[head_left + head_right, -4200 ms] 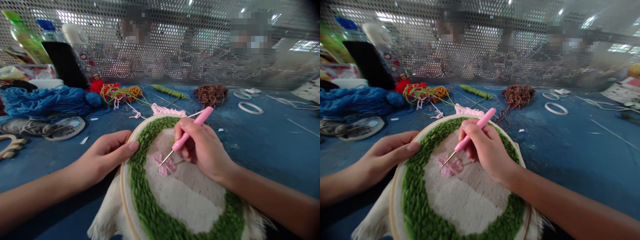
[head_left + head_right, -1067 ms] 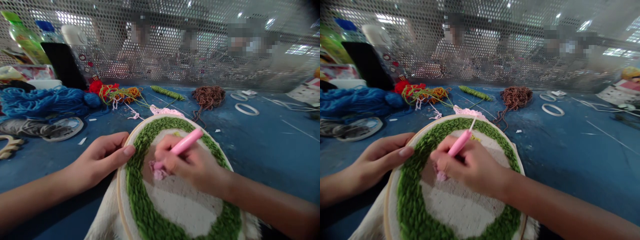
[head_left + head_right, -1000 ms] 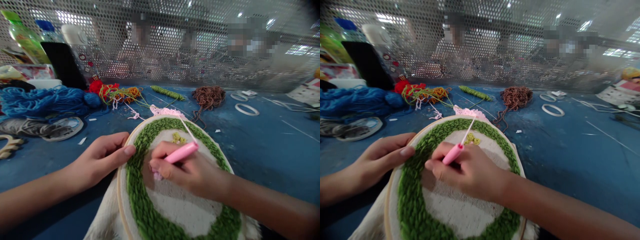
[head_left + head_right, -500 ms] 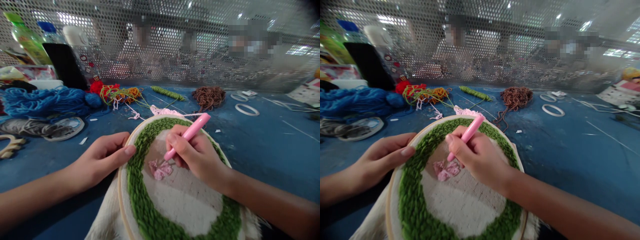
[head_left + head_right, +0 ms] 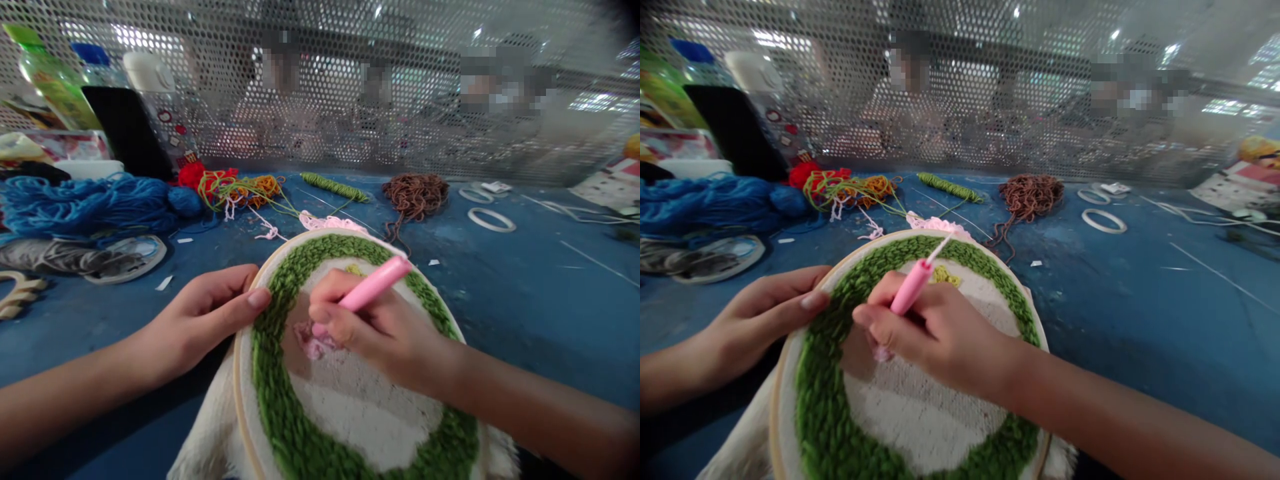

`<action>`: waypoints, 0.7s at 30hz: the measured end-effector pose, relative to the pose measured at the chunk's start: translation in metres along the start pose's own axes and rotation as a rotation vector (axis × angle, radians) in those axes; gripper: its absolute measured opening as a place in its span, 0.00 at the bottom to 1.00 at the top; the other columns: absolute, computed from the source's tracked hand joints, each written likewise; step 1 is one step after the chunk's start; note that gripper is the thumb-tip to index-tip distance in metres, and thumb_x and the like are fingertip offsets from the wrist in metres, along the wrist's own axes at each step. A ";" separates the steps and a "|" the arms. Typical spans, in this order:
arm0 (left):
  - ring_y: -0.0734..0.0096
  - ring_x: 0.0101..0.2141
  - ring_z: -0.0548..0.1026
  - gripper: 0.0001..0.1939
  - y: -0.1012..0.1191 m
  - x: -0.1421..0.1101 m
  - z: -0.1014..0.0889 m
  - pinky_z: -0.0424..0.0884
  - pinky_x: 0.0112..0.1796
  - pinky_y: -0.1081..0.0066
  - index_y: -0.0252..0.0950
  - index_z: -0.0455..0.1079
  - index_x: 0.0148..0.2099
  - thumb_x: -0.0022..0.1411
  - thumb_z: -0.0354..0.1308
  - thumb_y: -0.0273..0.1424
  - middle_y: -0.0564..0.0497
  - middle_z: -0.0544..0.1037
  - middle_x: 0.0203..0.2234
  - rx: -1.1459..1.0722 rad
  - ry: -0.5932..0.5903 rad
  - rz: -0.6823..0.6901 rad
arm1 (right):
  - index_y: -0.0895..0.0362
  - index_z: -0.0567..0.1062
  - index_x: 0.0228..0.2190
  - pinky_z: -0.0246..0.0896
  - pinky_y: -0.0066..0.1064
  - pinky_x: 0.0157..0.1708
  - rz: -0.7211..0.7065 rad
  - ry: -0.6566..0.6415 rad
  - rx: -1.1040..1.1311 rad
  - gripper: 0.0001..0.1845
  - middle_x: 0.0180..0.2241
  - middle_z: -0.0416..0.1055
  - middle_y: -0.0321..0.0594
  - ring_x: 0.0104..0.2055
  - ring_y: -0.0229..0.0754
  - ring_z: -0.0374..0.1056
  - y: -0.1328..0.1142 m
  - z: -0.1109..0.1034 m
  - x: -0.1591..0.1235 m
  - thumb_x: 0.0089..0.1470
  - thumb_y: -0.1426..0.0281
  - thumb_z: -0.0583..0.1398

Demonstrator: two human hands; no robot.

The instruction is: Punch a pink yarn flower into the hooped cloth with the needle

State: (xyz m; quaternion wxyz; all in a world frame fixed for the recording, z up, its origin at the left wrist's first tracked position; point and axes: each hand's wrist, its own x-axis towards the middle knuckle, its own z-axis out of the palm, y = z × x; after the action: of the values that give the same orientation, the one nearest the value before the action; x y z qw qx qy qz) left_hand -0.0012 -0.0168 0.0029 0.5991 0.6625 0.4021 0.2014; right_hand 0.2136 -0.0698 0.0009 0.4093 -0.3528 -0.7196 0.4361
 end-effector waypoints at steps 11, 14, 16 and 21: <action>0.65 0.27 0.73 0.19 0.002 0.001 0.003 0.71 0.27 0.71 0.37 0.66 0.32 0.56 0.57 0.49 0.53 0.72 0.23 -0.085 -0.010 -0.048 | 0.57 0.67 0.24 0.51 0.22 0.17 0.216 0.108 0.224 0.18 0.18 0.62 0.30 0.17 0.30 0.55 0.004 0.001 0.001 0.61 0.59 0.55; 0.66 0.27 0.72 0.19 0.001 0.002 0.002 0.72 0.27 0.72 0.37 0.66 0.31 0.55 0.58 0.49 0.54 0.69 0.22 -0.079 -0.005 -0.050 | 0.57 0.67 0.23 0.44 0.20 0.13 0.246 0.281 0.313 0.21 0.12 0.58 0.27 0.13 0.29 0.51 0.010 -0.003 0.003 0.62 0.56 0.54; 0.67 0.27 0.72 0.20 0.000 0.002 0.002 0.71 0.27 0.73 0.36 0.64 0.29 0.55 0.58 0.49 0.55 0.67 0.21 -0.073 -0.002 -0.046 | 0.57 0.67 0.23 0.43 0.20 0.12 0.245 0.354 0.339 0.20 0.11 0.58 0.27 0.12 0.28 0.50 0.012 -0.005 0.005 0.61 0.57 0.54; 0.69 0.24 0.72 0.19 0.000 0.002 0.000 0.71 0.25 0.73 0.37 0.62 0.27 0.55 0.58 0.47 0.55 0.67 0.19 -0.030 0.022 -0.003 | 0.56 0.67 0.22 0.42 0.21 0.12 0.265 0.412 0.406 0.21 0.10 0.57 0.27 0.12 0.29 0.48 0.014 -0.007 0.008 0.62 0.57 0.53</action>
State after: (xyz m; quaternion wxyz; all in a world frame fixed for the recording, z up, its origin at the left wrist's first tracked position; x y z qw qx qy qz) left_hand 0.0003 -0.0149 0.0021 0.6046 0.6507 0.4066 0.2138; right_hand 0.2189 -0.0552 -0.0080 0.5483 -0.4354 -0.4675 0.5396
